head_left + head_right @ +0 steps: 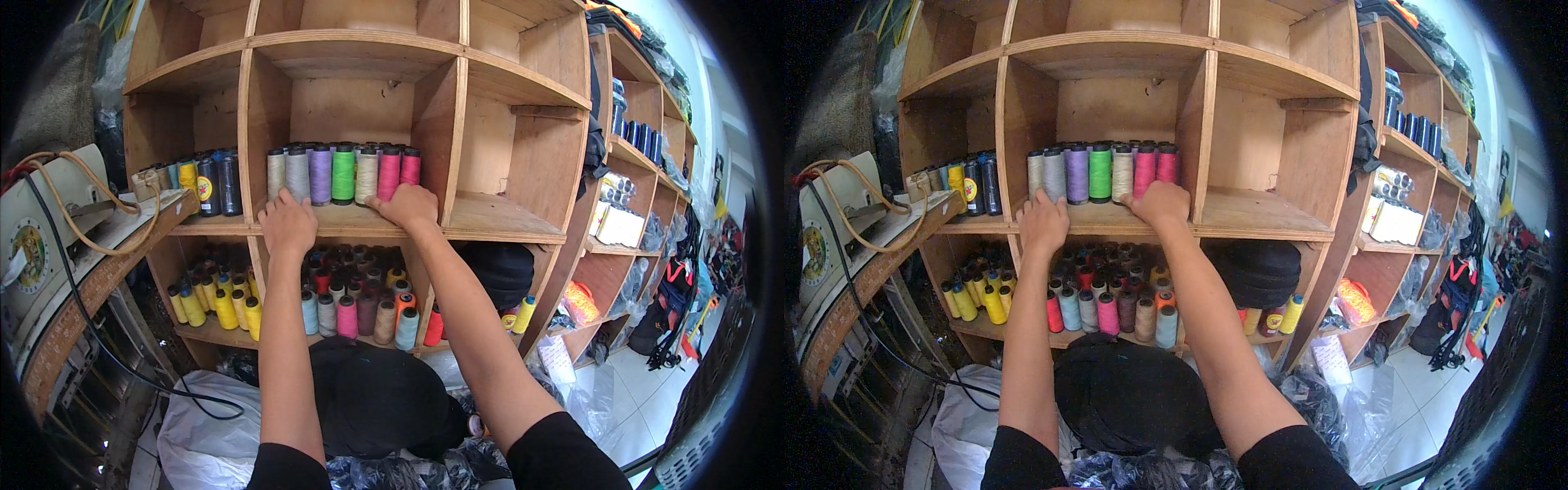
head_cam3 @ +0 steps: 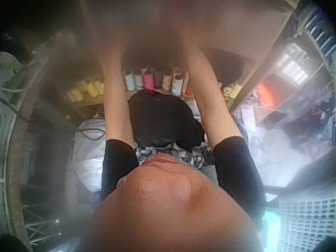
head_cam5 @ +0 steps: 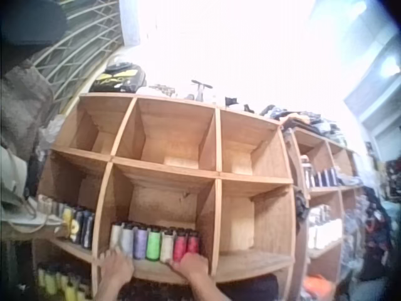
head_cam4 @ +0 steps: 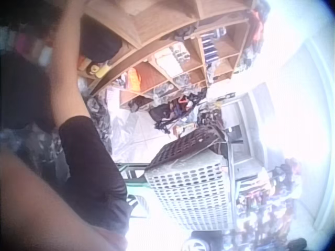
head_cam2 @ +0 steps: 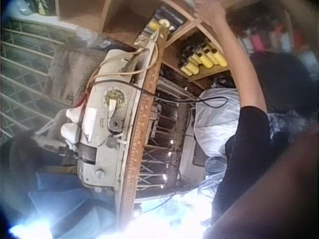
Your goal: The person picks up colorful thread spools from a green basket and places them into a wooden shelving unit. They handle the spools one at a time, arranging them by color on the shelves.
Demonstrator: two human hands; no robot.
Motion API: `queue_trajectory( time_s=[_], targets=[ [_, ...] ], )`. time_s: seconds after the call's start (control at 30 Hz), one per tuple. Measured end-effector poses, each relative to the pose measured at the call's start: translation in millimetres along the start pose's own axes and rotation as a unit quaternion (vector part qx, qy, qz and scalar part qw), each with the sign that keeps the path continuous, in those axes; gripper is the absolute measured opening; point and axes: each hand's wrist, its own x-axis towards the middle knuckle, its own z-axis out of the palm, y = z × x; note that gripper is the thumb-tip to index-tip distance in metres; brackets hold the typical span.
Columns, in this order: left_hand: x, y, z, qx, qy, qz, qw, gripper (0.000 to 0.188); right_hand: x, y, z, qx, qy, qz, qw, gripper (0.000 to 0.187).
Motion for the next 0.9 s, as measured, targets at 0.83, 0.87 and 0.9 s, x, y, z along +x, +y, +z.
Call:
queue_trajectory(
  time_s=[0.83, 0.87, 0.9],
  targets=[
    [-5, 1, 0, -0.092, 0.083, -0.030, 0.992, 0.032, -3, 1, 1, 0.047, 0.051, -0.006, 0.998, 0.074],
    [-5, 0, 2, -0.094, 0.088, -0.025, 0.991, 0.028, -4, 0, 0, 0.047, 0.053, -0.005, 0.997, 0.073],
    [-6, 1, 1, -0.097, 0.094, -0.018, 0.991, 0.025, -3, 1, 0, 0.051, 0.053, -0.003, 0.997, 0.072]
  ],
)
